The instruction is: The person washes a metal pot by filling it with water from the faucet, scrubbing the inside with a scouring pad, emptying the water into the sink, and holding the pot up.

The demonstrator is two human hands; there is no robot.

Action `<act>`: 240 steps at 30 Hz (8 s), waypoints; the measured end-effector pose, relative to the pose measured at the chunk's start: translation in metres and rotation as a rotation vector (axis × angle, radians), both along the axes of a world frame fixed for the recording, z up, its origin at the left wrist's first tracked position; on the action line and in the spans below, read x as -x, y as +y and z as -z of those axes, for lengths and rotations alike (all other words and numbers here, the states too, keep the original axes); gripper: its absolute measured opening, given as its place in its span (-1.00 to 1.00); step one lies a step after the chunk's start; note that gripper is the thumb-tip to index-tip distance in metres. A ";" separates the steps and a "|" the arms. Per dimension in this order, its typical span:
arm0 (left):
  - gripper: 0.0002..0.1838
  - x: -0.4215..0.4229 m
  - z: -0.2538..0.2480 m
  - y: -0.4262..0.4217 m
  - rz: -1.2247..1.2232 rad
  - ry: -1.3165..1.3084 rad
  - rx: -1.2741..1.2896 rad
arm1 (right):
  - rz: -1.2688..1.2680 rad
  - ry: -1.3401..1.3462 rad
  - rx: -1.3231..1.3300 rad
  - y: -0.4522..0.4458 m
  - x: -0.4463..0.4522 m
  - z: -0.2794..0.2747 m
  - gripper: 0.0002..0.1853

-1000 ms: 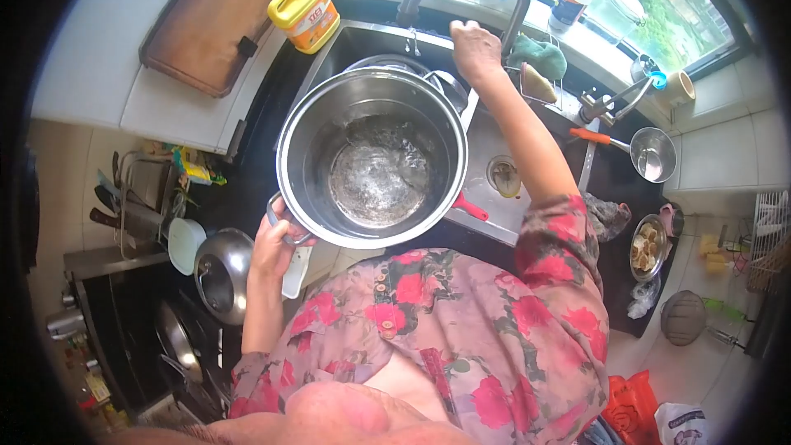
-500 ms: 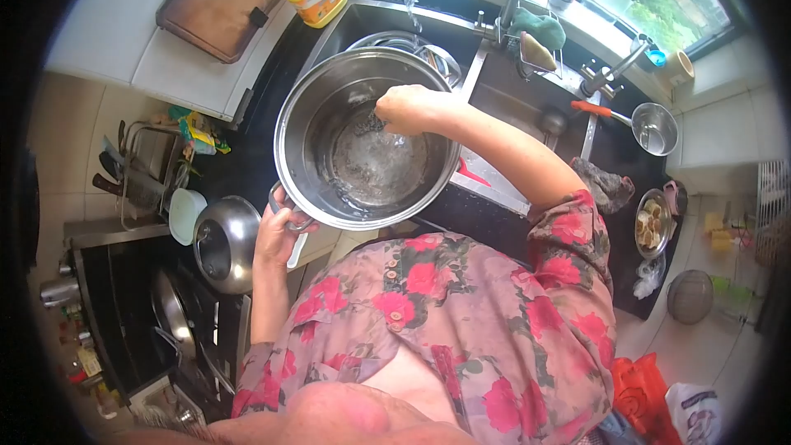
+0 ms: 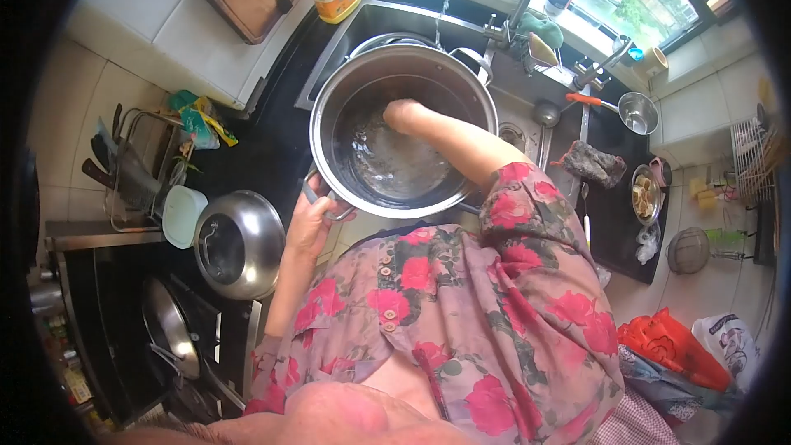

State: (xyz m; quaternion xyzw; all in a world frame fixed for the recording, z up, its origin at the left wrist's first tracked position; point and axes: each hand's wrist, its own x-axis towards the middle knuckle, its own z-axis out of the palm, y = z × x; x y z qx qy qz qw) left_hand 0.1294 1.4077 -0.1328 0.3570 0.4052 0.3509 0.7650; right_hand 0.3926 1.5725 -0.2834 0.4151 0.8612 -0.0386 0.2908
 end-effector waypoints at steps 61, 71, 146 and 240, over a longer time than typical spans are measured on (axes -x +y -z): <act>-0.62 -0.009 0.022 0.059 -0.282 0.746 -0.799 | 0.153 0.221 -0.333 -0.046 0.048 -0.051 -0.74; -0.63 -0.006 0.030 0.063 -0.275 0.713 -0.835 | 0.523 0.966 0.244 -0.060 0.097 -0.056 -0.84; -0.49 -0.016 0.045 0.054 -0.363 0.565 -0.872 | -0.087 0.739 -0.110 -0.074 0.076 0.041 -0.76; -0.59 -0.016 0.030 0.051 -0.313 0.733 -0.785 | 0.551 1.248 -0.245 -0.075 0.104 -0.135 -0.84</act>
